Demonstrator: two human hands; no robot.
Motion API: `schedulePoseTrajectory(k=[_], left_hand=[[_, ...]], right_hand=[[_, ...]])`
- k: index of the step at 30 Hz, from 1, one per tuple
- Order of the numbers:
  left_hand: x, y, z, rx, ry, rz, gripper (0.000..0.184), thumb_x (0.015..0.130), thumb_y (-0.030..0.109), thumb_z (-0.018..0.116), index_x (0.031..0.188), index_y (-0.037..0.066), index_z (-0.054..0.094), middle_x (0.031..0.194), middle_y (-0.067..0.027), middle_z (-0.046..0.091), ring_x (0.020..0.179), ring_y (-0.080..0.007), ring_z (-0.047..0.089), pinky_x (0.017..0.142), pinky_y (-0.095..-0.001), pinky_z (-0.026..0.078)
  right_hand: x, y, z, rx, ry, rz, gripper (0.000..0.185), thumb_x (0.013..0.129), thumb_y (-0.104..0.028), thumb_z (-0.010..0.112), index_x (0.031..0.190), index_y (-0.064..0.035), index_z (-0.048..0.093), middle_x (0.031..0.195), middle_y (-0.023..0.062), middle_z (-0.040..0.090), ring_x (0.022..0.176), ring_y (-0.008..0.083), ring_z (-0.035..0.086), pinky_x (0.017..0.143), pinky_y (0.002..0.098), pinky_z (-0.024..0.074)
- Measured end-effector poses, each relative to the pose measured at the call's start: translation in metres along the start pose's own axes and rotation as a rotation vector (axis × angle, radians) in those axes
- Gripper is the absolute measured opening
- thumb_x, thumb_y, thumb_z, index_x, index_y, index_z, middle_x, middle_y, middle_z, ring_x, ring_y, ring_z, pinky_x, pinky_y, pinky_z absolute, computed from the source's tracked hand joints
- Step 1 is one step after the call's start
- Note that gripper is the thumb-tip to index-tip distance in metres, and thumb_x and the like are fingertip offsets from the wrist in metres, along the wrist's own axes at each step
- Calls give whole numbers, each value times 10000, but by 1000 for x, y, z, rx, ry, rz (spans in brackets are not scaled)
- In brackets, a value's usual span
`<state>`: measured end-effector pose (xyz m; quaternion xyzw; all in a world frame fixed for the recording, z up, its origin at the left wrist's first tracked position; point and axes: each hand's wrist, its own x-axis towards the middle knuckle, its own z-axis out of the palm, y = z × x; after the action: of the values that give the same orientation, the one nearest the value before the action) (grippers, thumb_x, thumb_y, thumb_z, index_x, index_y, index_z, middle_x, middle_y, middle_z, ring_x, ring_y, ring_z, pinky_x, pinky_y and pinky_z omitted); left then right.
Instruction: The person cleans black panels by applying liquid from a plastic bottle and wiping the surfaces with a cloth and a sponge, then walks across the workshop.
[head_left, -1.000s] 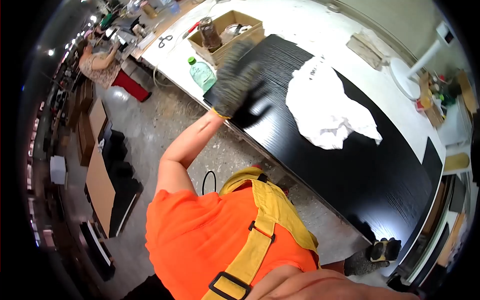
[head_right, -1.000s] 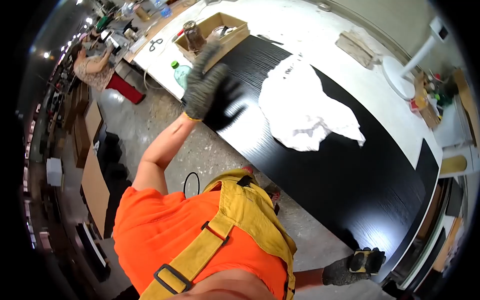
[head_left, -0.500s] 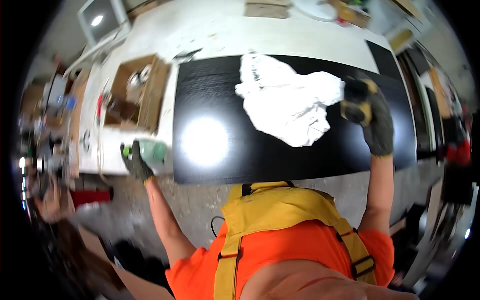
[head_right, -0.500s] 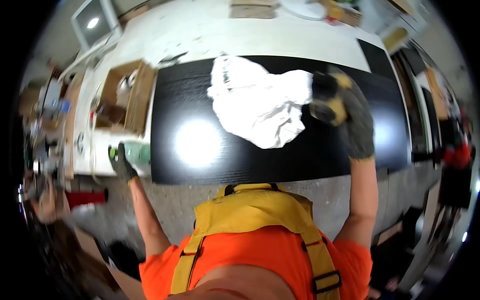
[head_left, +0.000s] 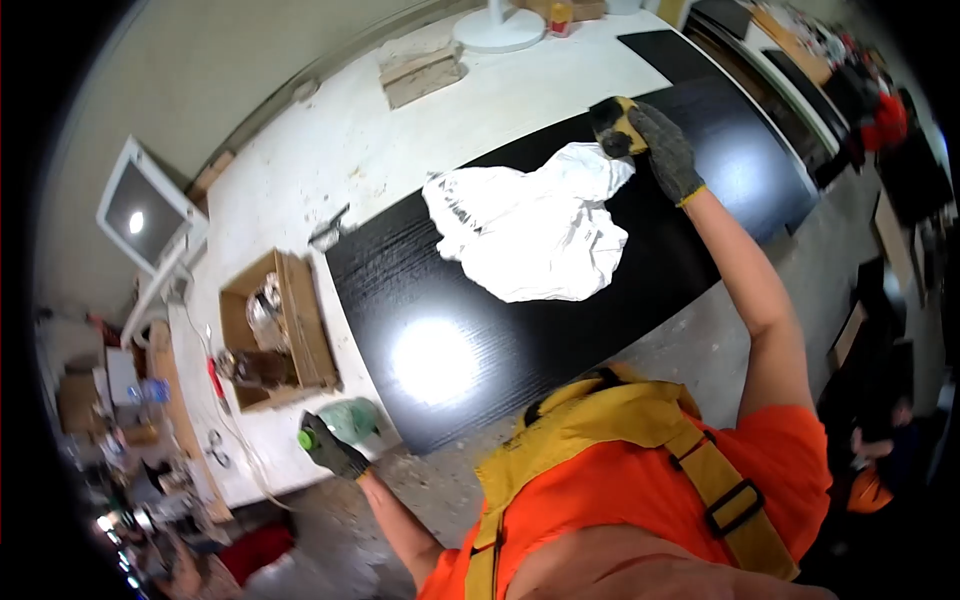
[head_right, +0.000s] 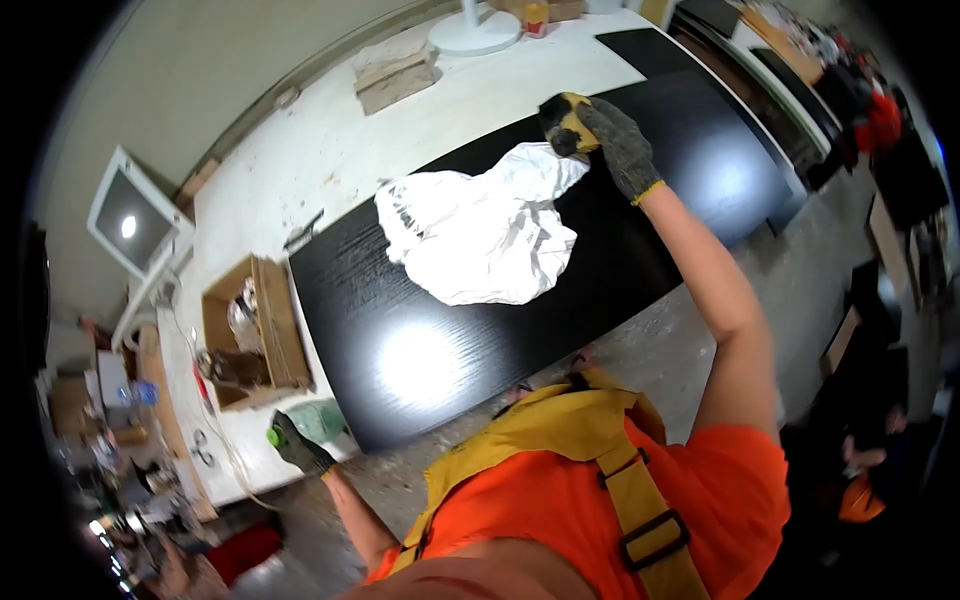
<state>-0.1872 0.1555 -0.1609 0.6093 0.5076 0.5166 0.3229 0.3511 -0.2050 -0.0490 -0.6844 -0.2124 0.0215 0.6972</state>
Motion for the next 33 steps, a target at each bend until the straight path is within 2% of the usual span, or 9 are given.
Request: schedulePoseTrajectory(k=[2,4,8,15,16,18,21,26,33], left_hand=[[5,5,-2,112,-20,20,218,916,146,584,1014,-30,667,956,-80,667,850,-176,609,774,-309,501],[25,-22,-13,-210,69,93,253,917,93,513,1088,-37,645,1058,-125,656,942,-219,623,861,-333,509],[33,76,-36,-371,131,341,346,946,201,480,1138,-60,602,1118,-178,629,1053,-281,592,960,-405,454],[-28,242,-6,139,199,819,409,972,252,331,1160,3,595,1122,-135,607,1072,-259,574,888,-387,509],[-41,260,0,311,212,885,413,972,247,326,1174,-11,576,1133,-141,605,1044,-262,587,882,-388,510],[-80,294,36,191,220,963,422,966,246,332,1191,-36,552,1144,-166,601,1024,-281,597,883,-395,507],[-133,339,86,-6,108,910,454,952,271,348,1212,-58,523,1183,-202,576,1079,-308,567,938,-420,468],[-225,402,150,-311,-233,900,357,901,126,468,1200,-64,518,1160,-193,576,1045,-301,587,925,-400,480],[-250,398,179,-724,-780,505,463,974,312,308,1219,-9,534,1209,-198,569,1134,-350,535,1028,-494,382]], right_hand=[[3,-4,-6,-265,-7,-8,396,932,-274,550,1203,14,562,1114,125,627,1011,186,588,926,280,447],[12,31,-35,-1024,21,-737,379,934,-284,544,1192,-9,582,1144,132,612,1046,184,568,944,282,428],[12,-3,-55,-401,-25,-4,497,907,-444,530,1175,-32,600,1155,179,600,1052,277,573,941,332,428],[31,-3,-131,-496,-134,82,527,902,-475,510,1173,-31,596,1058,159,623,1033,279,580,933,337,430],[35,20,-144,-678,-161,-368,539,896,-476,523,1223,-50,566,1145,150,591,1084,273,558,962,335,424],[45,33,-160,-798,-234,-583,565,885,-483,544,1278,-76,527,1244,136,545,1138,260,532,986,347,415],[33,-16,-151,-523,-290,52,611,864,-483,580,1328,-97,480,1337,128,487,1228,251,479,1057,350,359],[26,-15,-157,-629,-341,-173,736,808,-514,637,1354,-66,429,1317,159,487,1211,282,488,1044,362,375],[26,-30,-194,-442,-517,-305,801,746,-533,688,1310,-24,435,1245,213,506,1159,337,493,1023,387,376]])
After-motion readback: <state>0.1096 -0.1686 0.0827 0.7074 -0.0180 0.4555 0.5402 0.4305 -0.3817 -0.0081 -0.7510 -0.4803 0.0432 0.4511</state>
